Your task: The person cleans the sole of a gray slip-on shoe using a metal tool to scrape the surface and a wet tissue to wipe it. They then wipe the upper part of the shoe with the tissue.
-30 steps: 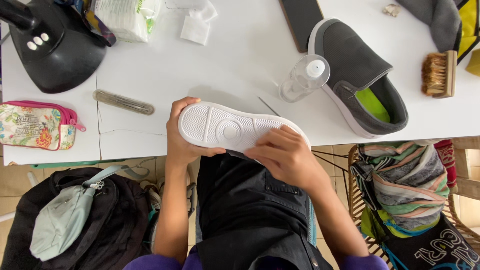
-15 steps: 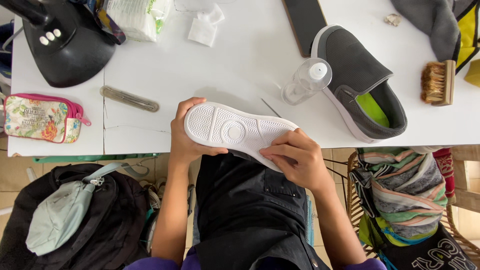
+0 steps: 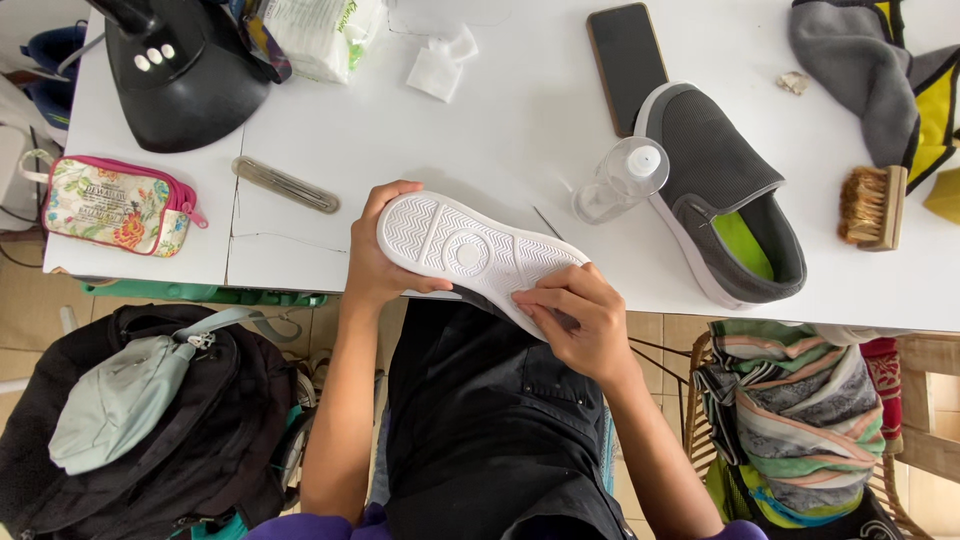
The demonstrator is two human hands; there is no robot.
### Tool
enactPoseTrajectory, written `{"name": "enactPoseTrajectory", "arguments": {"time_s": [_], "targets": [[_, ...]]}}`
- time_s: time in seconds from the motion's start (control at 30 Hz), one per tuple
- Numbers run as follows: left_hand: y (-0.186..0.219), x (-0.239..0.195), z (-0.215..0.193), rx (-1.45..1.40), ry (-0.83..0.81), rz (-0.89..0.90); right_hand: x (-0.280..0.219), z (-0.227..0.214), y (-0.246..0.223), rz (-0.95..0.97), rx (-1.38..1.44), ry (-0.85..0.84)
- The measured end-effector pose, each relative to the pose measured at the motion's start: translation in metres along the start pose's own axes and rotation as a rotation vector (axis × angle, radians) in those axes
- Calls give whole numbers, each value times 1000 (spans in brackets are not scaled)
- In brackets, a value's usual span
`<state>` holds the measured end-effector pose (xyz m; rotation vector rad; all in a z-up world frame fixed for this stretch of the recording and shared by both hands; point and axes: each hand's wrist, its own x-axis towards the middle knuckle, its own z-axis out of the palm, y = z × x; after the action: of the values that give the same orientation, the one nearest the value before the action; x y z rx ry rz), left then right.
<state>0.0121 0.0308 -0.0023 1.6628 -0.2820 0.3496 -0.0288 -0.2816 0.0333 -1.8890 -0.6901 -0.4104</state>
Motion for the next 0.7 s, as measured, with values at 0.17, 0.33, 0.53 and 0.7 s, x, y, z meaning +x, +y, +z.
{"name": "enactPoseTrajectory", "arguments": {"time_s": [0.17, 0.33, 0.53, 0.7], "targets": [[6, 4, 1, -8, 2, -20, 1, -1, 2, 6, 1, 3], [0, 1, -2, -2, 1, -28, 2, 0, 2, -11, 20, 11], [3, 2, -1, -3, -21, -26, 1, 1, 1, 1, 2, 23], [5, 4, 0, -35, -25, -40, 5, 3, -4, -3, -19, 37]]}}
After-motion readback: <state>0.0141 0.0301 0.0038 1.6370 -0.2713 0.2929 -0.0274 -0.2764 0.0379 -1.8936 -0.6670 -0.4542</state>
